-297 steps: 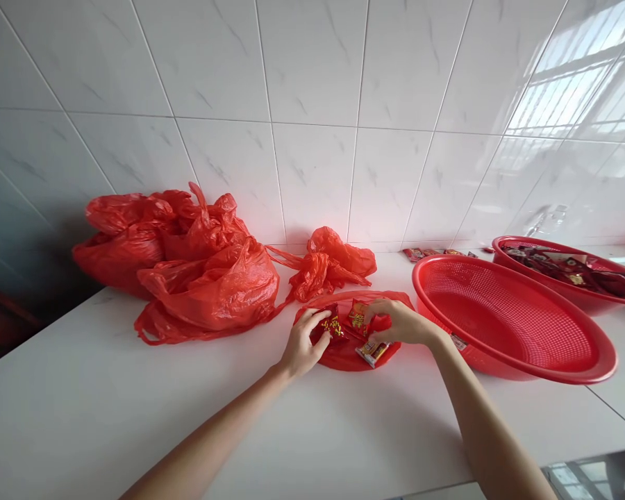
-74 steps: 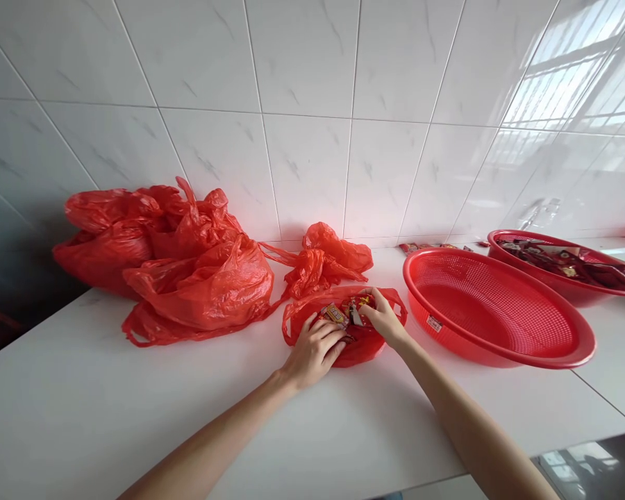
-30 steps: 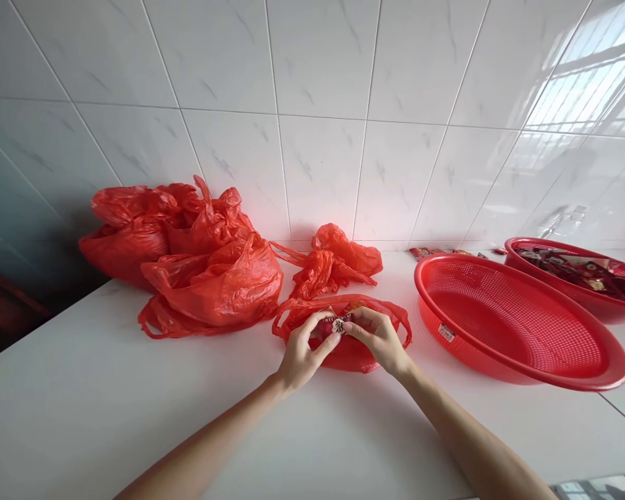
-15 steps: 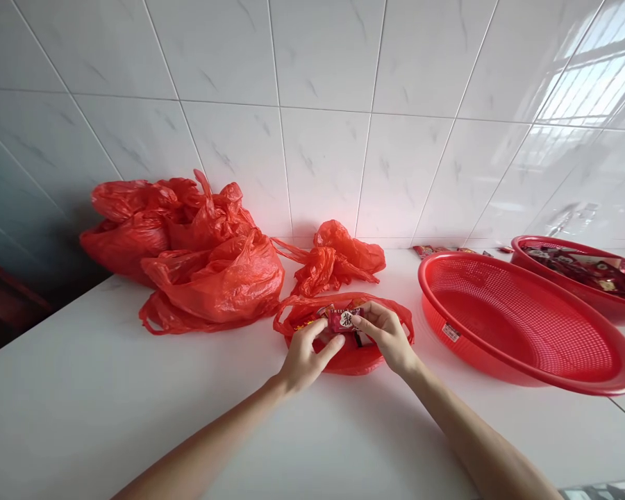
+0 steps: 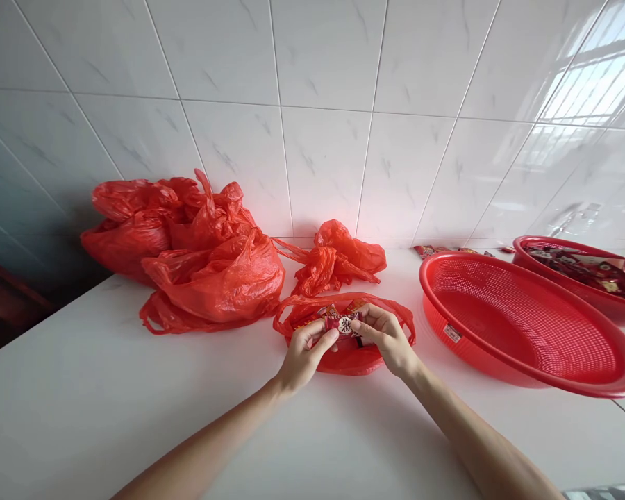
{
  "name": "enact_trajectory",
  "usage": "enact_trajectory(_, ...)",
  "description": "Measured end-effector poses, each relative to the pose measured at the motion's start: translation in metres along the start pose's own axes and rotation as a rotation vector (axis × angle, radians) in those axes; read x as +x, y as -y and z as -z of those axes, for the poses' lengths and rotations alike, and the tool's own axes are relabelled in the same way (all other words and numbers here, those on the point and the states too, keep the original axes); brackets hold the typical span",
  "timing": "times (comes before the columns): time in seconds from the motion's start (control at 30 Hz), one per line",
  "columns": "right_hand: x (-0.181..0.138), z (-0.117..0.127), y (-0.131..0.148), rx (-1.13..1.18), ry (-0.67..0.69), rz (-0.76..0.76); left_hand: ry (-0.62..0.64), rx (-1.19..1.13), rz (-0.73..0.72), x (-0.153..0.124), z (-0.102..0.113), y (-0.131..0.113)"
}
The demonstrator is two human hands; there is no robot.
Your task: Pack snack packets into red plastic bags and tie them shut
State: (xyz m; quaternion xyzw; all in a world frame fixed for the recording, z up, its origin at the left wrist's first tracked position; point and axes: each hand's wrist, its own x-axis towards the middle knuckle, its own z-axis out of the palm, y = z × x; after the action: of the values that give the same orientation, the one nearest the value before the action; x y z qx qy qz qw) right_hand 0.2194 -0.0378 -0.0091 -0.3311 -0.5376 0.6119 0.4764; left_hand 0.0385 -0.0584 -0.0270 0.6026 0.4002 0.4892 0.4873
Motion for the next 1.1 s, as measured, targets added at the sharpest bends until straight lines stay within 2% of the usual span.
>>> enact_trajectory(0.13, -0.0019, -0.0037, -0.0001, 0.046, 0.06, 0.003, -0.015, -0.058, 0.024, 0.0, -0.0009, -0.0015)
enact_trajectory(0.27, -0.0026, -0.003, -0.0013, 0.049, 0.087, -0.013, -0.039, -0.018, 0.002, -0.0004, -0.0004, -0.0008)
enact_trajectory(0.5, -0.0009, -0.0012, -0.003, -0.013, 0.035, -0.003, -0.052, -0.03, 0.005, -0.0007, -0.0017, -0.0012)
enact_trajectory(0.9, -0.0004, 0.0003, -0.0071, 0.035, 0.063, -0.005, -0.034, 0.003, -0.001, -0.0005, -0.0001, -0.0015)
enact_trajectory(1.1, -0.0019, -0.0028, -0.0027, -0.026, 0.042, 0.0, -0.051, -0.069, 0.027, -0.0001, -0.0007, -0.0021)
